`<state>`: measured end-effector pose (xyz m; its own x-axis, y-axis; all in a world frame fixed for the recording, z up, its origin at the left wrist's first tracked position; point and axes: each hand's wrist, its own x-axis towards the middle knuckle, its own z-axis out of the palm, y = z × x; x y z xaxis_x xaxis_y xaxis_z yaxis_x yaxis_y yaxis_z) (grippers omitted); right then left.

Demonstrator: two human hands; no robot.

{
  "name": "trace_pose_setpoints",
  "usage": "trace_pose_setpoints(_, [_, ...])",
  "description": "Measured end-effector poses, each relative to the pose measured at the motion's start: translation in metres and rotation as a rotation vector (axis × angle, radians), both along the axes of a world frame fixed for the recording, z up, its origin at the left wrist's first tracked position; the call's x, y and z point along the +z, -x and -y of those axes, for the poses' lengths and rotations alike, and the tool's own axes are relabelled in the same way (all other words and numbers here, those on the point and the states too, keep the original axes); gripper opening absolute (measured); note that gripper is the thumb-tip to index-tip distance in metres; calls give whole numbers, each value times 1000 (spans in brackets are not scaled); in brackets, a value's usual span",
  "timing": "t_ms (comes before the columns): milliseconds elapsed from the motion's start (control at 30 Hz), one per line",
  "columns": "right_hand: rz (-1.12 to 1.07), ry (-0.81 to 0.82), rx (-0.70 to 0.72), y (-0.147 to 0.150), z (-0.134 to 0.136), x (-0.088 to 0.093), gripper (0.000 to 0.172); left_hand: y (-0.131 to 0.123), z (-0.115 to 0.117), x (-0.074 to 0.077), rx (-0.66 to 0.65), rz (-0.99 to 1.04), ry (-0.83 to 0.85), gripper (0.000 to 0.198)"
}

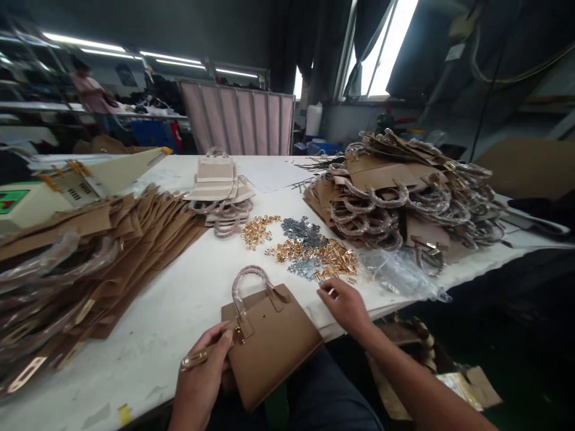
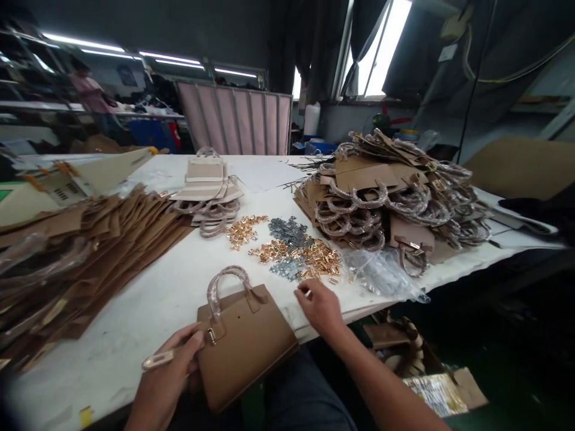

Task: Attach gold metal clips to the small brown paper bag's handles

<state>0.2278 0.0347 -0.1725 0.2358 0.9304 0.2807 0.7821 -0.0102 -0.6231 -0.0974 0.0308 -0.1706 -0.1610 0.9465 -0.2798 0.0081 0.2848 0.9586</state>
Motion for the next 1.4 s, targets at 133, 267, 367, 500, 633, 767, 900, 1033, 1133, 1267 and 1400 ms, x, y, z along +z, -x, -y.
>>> trace_pose_setpoints(133, [104, 35, -116, -70, -4, -15, 14, 1, -5, 2, -82, -308, -120, 65])
trace_pose_setpoints(267, [150, 54, -110, -72, -11, -23, 13, 1, -14, -2, -203, -668, -338, 53])
trace_pose_setpoints(367, [159, 62, -94, -63, -16, -23, 9, 2, -13, -1, -283, -835, -490, 44])
trace_pose_setpoints(500, [145, 73, -14, -65, -19, -19, 6, -4, -4, 19, -240, -1002, -742, 47])
trace_pose_setpoints(633, [101, 64, 60, -67, -18, -16, 9, -29, -2, 50, -273, -1043, -968, 42])
trace_pose_setpoints(767, [-1, 62, 130, -54, -12, -15, 10, -60, -19, 66, -533, -1080, -945, 32])
trace_pose_setpoints(900, [-105, 77, 166, -35, -7, -12, 16, -78, -48, 58, -740, -1201, -825, 32])
trace_pose_setpoints(1033, [-199, 84, 198, -20, -8, -11, 13, -82, -68, 47, -818, -1278, -778, 25])
trace_pose_setpoints(1133, [-364, 73, 218, -8, -11, -11, 23, -83, -77, 45, -855, -1322, -787, 19])
trace_pose_setpoints(1267, [-595, 123, 255, 14, -14, -13, 33, -86, -89, 47, -924, -1319, -788, 14])
trace_pose_setpoints(1400, [-813, 219, 290, 44, -11, -19, 24, -88, -99, 51, -1005, -1292, -779, 16])
